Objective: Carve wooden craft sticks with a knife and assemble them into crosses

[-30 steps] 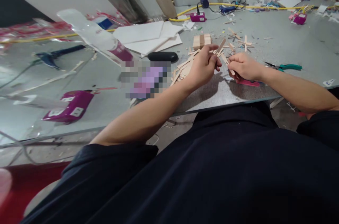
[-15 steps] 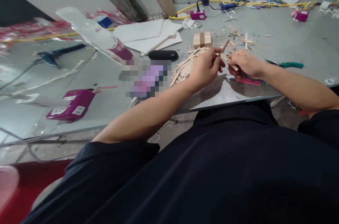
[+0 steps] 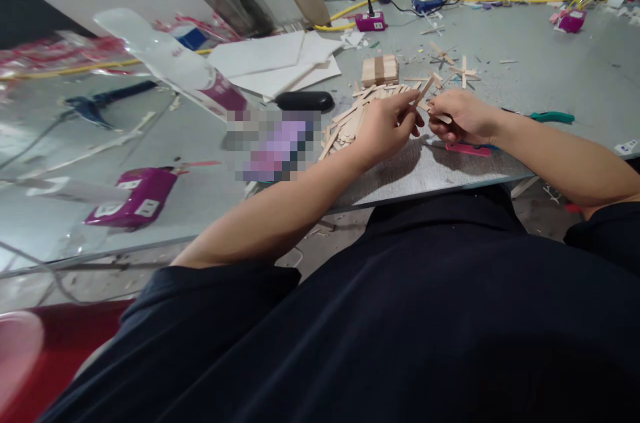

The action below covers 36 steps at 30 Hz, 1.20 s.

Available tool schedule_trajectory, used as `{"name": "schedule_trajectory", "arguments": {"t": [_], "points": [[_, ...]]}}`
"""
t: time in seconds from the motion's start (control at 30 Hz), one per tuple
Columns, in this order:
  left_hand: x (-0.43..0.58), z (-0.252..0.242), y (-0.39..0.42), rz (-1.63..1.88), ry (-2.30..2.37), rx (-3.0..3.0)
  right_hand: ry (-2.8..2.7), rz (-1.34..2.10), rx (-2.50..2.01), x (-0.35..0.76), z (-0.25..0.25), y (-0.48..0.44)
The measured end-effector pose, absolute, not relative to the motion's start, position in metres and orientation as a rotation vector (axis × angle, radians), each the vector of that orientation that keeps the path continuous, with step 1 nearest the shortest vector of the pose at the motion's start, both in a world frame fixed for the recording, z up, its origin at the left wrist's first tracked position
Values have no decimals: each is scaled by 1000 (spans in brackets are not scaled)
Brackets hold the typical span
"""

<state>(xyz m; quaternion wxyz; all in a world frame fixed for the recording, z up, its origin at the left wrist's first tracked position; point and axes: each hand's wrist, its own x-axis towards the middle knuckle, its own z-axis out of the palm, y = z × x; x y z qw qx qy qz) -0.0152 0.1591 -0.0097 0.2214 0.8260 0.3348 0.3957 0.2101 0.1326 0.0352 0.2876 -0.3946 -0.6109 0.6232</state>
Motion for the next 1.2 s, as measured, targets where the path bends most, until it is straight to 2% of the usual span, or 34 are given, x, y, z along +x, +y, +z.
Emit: {"name": "schedule_trajectory", "arguments": {"t": [0.2,0.5,0.77,1.2], "points": [[-10,-6,150,1082,937,2318,-1654,1639,-994,206,34,134],[-12,-11,158,1152,1110,2263,-1781,1419,-1028,208,30,137],[-7,-11,148,1093,1006,2353,-1733,1476,-923,203,23,141],[-12,-13,155,1130,1100,2386,-1767,1424,-967,204,26,139]]}}
